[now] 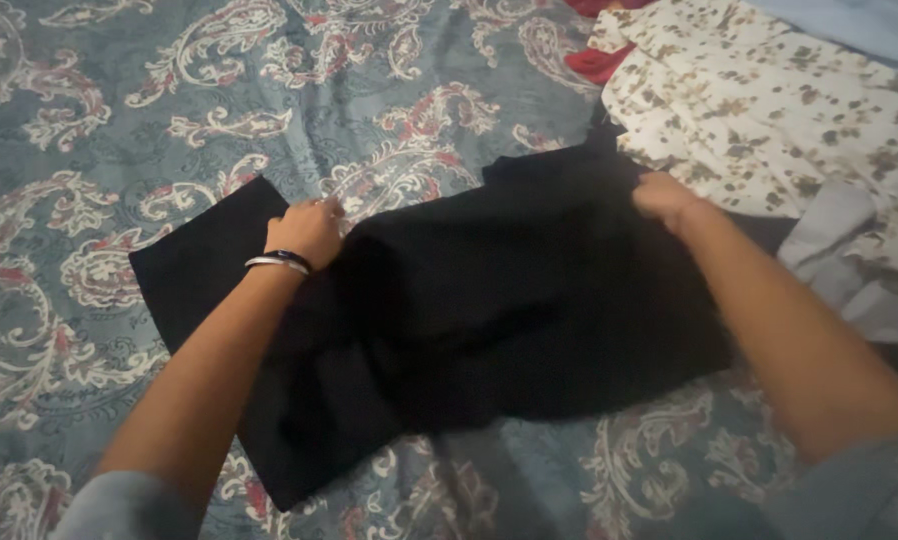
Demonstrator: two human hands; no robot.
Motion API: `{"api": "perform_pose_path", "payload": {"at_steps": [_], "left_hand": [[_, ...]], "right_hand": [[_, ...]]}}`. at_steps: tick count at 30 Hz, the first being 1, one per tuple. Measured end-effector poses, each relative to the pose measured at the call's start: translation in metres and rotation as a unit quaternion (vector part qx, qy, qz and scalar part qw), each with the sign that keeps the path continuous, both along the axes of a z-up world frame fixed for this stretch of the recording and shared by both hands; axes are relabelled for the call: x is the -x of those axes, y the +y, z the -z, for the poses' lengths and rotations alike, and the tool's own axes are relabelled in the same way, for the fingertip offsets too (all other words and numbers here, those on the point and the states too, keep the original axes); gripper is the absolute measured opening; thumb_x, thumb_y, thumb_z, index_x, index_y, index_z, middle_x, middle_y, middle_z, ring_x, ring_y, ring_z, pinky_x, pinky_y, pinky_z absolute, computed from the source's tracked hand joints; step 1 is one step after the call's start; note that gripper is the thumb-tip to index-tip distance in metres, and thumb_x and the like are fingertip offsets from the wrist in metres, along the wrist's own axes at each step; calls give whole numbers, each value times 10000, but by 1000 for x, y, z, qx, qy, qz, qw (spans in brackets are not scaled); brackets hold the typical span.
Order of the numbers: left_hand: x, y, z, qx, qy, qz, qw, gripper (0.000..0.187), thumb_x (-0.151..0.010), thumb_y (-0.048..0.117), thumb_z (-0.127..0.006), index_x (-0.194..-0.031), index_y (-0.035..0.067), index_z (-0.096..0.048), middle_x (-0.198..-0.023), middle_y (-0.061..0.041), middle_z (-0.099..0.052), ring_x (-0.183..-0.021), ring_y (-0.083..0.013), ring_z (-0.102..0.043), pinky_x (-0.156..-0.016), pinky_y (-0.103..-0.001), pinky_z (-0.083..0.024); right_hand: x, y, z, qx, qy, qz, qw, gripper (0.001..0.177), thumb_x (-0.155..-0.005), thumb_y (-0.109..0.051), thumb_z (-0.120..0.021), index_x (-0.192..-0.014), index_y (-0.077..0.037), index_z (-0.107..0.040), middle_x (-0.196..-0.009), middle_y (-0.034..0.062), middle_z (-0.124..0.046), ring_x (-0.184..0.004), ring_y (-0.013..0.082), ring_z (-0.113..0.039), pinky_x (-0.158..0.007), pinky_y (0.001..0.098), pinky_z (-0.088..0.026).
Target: The person folds a black and white tie-dye garment and a pair of dark blue athletic pants on a bed, smoothing the fabric with their hands before placing them in a stack.
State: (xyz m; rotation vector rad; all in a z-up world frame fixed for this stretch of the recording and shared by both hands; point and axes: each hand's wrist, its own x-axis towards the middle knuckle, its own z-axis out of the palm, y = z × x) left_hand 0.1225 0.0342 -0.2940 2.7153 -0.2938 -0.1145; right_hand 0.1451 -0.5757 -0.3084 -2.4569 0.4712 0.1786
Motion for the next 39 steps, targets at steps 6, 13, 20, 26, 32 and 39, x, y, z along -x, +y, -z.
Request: {"api": "perform_pose_path", "payload": {"at_steps": [6,13,20,26,32,39], "left_hand": [[-13,4,29,-25,120,4,992,434,-998,410,-449,-1338,210,-630,-1291,-188,-673,-1222,-423,-614,-1031,-655,-394],[-12,-11,22,-69,158,12,985,514,-950,553,-485,-1309,232,-666,-1339,-147,-650,-1268,-391,-587,-1078,-699,-325],[-57,10,56,171,48,192,965,416,-842,348,-704,-1151,69,-719,-1059,-165,-748,-1025,-346,-721,-909,-409,-545],[-92,11,-2,408,112,190,886,156,-884,163,-692,-1006,82,-635,-942,-125,-697,-849,-338,-707,-779,-346,-525],[-64,-31,-46,49,-340,-32,939,308,-880,49,-676,-1155,185,-664,-1166,-83,-677,-1144,-347,-621,-931,-528,-461],[-35,-34,-19,1,-177,82,981,372,-817,233,-699,-1179,161,-661,-1226,-140,-630,-1172,-386,-555,-933,-625,-404]], "right_hand": [[-1,-2,-22,-106,87,141,980,773,-856,-540,-568,-1510,-140,-463,-1471,118,-440,-1260,312,-430,-984,631,-379],[-12,26,-8,-45,116,38,991,773,-885,-544,-726,-1397,17,-578,-1367,208,-589,-1141,266,-527,-925,475,-391],[0,48,-35,-136,-98,79,983,387,-710,-110,-694,-1089,-31,-713,-961,95,-691,-853,217,-629,-725,354,-493],[10,47,-51,-198,-203,218,934,381,-765,-94,-702,-1133,4,-729,-969,80,-662,-882,201,-599,-760,355,-482],[11,44,-43,-17,-254,37,966,513,-874,-236,-741,-1308,1,-609,-1213,189,-682,-1093,285,-628,-939,425,-489],[14,43,-34,188,-226,46,955,707,-855,-344,-795,-1401,-16,-487,-1245,240,-643,-1178,407,-614,-1023,496,-476]]}}
